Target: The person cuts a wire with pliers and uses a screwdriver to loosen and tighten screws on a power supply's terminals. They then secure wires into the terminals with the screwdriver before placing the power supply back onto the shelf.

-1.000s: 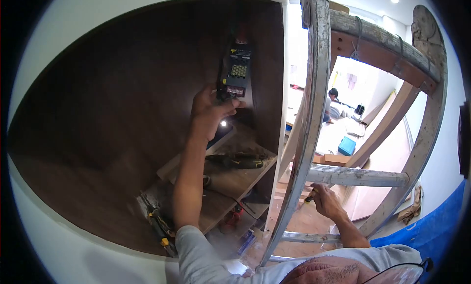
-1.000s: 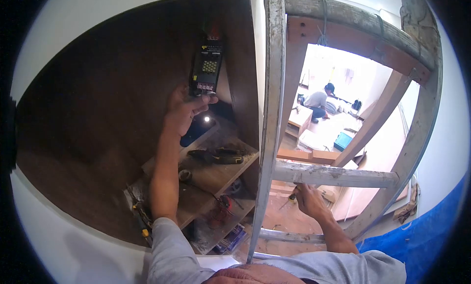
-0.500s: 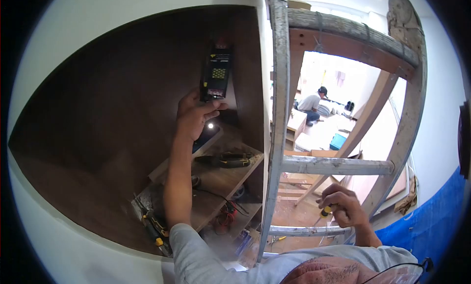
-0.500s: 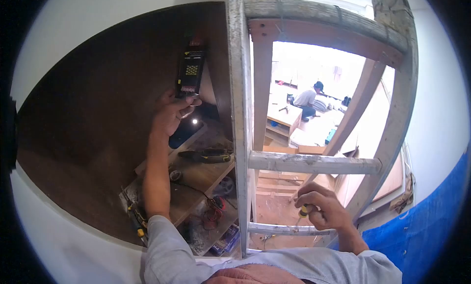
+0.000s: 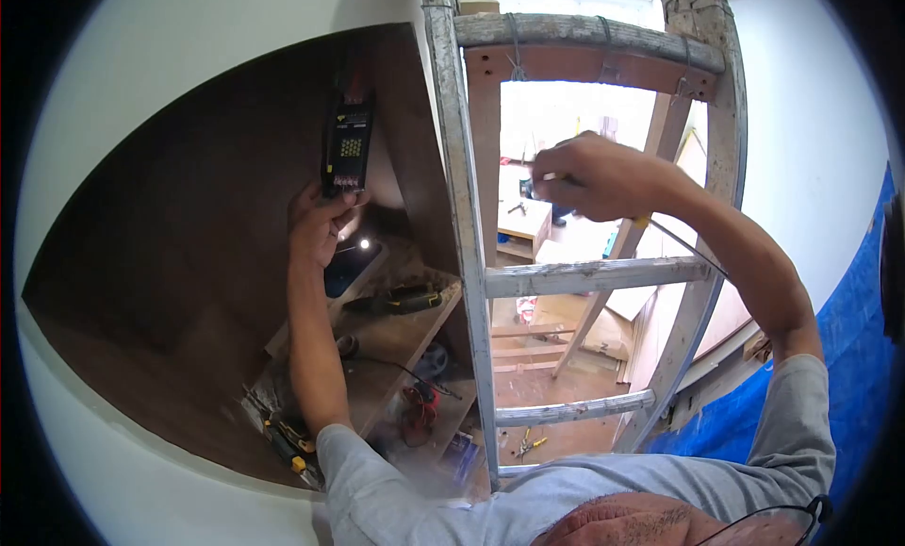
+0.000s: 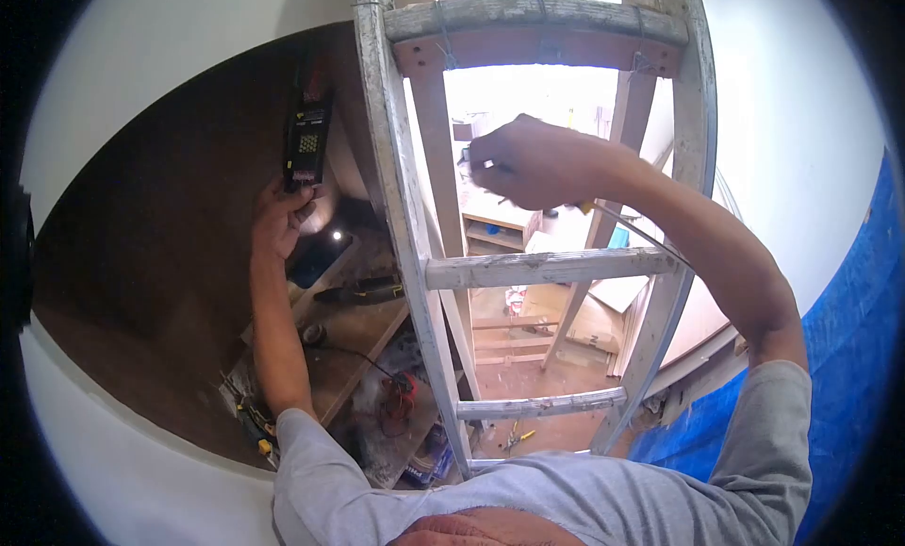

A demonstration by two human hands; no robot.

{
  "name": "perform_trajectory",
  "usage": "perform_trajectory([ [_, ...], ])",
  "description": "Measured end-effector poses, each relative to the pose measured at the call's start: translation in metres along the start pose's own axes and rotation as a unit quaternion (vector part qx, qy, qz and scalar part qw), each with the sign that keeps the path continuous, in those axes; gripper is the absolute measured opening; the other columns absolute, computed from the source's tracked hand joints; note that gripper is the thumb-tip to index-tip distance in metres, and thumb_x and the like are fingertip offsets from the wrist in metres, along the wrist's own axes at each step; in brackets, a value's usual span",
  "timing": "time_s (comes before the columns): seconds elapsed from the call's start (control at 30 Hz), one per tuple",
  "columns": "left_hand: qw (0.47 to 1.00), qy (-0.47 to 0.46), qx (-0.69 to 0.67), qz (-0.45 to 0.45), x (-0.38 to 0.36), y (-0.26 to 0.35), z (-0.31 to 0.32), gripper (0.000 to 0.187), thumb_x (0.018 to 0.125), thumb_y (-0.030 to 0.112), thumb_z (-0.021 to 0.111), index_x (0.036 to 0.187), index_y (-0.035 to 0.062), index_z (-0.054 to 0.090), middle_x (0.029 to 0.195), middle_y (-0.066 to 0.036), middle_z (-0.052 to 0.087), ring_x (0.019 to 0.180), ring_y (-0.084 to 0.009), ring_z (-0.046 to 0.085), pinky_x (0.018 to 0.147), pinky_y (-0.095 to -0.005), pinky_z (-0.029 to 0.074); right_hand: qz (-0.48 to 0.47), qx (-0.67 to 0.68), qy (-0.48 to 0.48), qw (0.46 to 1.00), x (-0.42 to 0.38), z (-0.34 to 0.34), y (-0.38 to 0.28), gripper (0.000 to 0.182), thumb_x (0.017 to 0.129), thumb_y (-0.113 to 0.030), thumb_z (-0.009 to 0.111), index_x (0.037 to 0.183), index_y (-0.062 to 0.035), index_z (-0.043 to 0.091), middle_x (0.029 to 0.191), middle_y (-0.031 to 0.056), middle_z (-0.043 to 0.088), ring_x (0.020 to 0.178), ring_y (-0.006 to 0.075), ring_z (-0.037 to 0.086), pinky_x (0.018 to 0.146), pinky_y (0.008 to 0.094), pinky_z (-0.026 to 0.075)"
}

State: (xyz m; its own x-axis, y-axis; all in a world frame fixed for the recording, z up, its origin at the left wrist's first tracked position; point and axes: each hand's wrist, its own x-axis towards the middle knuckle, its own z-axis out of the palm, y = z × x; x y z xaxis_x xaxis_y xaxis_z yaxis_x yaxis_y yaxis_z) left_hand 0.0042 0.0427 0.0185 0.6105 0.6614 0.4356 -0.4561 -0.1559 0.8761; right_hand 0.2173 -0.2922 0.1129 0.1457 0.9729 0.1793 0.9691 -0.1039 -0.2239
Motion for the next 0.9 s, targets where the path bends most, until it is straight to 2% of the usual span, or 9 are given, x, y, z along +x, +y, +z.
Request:
perform_trajectory([
  [0.07, 0.999, 0.033, -0.012, -0.001, 0.004, -0.006, -0.011, 0.040, 0.082, -0.007, 0.074, 0.118, -0.0037, 0.058, 0.105, -0.017, 0.072, 0.095, -0.0271, 0.075, 0.073, -0.0288, 0.058, -0.213, -0.019, 0.091, 0.973, 0.050, 0.038, 0.031, 0.026, 0.099, -0.019, 0.055, 0.109, -0.0012, 0.070, 0.077, 0.0153, 0.069, 0.067, 0.0253, 0.070, 0.068, 0.0411, 0.058],
  [0.13, 1.000, 0.023, -0.013, 0.006, 0.003, 0.001, -0.014, 0.040, 0.082, -0.007, 0.075, 0.118, -0.0030, 0.059, 0.105, -0.016, 0.072, 0.095, -0.0268, 0.075, 0.074, -0.0291, 0.058, -0.096, -0.057, -0.068, 0.991, 0.069, 0.030, -0.005, 0.030, 0.102, -0.019, 0.055, 0.123, 0.0001, 0.064, 0.104, 0.0227, 0.071, 0.095, 0.0361, 0.070, 0.088, 0.0460, 0.054],
  [0.27, 1.000, -0.003, -0.009, 0.006, 0.000, 0.008, -0.022, 0.040, 0.081, -0.003, 0.077, 0.118, -0.0009, 0.061, 0.105, -0.014, 0.073, 0.094, -0.0259, 0.075, 0.072, -0.0288, 0.057, -0.332, 0.000, 0.046, 0.942, 0.139, 0.077, 0.032, 0.042, 0.100, -0.026, 0.061, 0.135, -0.0019, 0.059, 0.113, 0.0241, 0.069, 0.101, 0.0377, 0.068, 0.092, 0.0462, 0.053],
  [0.4, 1.000, -0.026, 0.000, -0.008, -0.003, 0.018, -0.026, 0.044, 0.081, -0.003, 0.076, 0.121, -0.0056, 0.059, 0.104, -0.018, 0.073, 0.096, -0.0271, 0.074, 0.080, -0.0335, 0.059, -0.174, 0.020, -0.167, 0.970, 0.148, 0.065, 0.010, 0.046, 0.100, -0.037, 0.062, 0.129, -0.0012, 0.063, 0.110, 0.0220, 0.070, 0.104, 0.0356, 0.068, 0.092, 0.0469, 0.052],
  [0.47, 1.000, -0.021, -0.003, -0.001, 0.000, 0.017, -0.026, 0.044, 0.081, -0.003, 0.076, 0.121, -0.0067, 0.058, 0.104, -0.019, 0.073, 0.096, -0.0277, 0.074, 0.080, -0.0340, 0.059, -0.285, -0.061, -0.130, 0.948, 0.152, 0.063, 0.014, 0.038, 0.100, -0.033, 0.064, 0.121, -0.0012, 0.068, 0.105, 0.0205, 0.072, 0.097, 0.0335, 0.069, 0.085, 0.0443, 0.055],
  [0.53, 1.000, -0.018, -0.005, -0.002, -0.001, 0.012, -0.024, 0.044, 0.081, -0.003, 0.076, 0.121, -0.0078, 0.058, 0.104, -0.019, 0.073, 0.096, -0.0282, 0.074, 0.081, -0.0344, 0.060, 0.064, -0.161, -0.295, 0.940, 0.123, 0.030, -0.033, 0.029, 0.099, -0.025, 0.063, 0.118, -0.0043, 0.070, 0.094, 0.0127, 0.073, 0.079, 0.0222, 0.070, 0.068, 0.0354, 0.055],
  [0.63, 1.000, 0.011, -0.007, 0.012, -0.001, 0.006, -0.021, 0.041, 0.082, -0.004, 0.075, 0.120, -0.0069, 0.060, 0.104, -0.018, 0.073, 0.095, -0.0281, 0.075, 0.078, -0.0317, 0.060, 0.125, -0.191, -0.286, 0.931, 0.105, 0.011, -0.058, 0.034, 0.098, -0.032, 0.063, 0.124, -0.0117, 0.071, 0.084, 0.0073, 0.068, 0.065, 0.0173, 0.064, 0.058, 0.0350, 0.053],
  [0.8, 0.997, -0.061, -0.036, 0.002, -0.004, 0.010, -0.017, 0.034, 0.083, -0.002, 0.075, 0.115, -0.0035, 0.065, 0.104, -0.015, 0.074, 0.095, -0.0235, 0.074, 0.076, -0.0294, 0.059, 0.035, -0.352, -0.372, 0.858, 0.076, -0.013, -0.062, 0.026, 0.098, -0.022, 0.063, 0.118, -0.0078, 0.072, 0.095, 0.0119, 0.073, 0.089, 0.0226, 0.070, 0.079, 0.0420, 0.055],
  [0.9, 0.993, -0.109, -0.026, 0.030, -0.005, 0.007, -0.009, 0.029, 0.089, 0.007, 0.074, 0.115, -0.0021, 0.066, 0.106, -0.015, 0.074, 0.095, -0.0227, 0.074, 0.074, -0.0294, 0.060, -0.103, -0.343, -0.170, 0.918, 0.027, -0.055, -0.097, 0.018, 0.093, -0.018, 0.069, 0.107, -0.0065, 0.074, 0.092, 0.0103, 0.073, 0.093, 0.0247, 0.068, 0.083, 0.0437, 0.053],
])
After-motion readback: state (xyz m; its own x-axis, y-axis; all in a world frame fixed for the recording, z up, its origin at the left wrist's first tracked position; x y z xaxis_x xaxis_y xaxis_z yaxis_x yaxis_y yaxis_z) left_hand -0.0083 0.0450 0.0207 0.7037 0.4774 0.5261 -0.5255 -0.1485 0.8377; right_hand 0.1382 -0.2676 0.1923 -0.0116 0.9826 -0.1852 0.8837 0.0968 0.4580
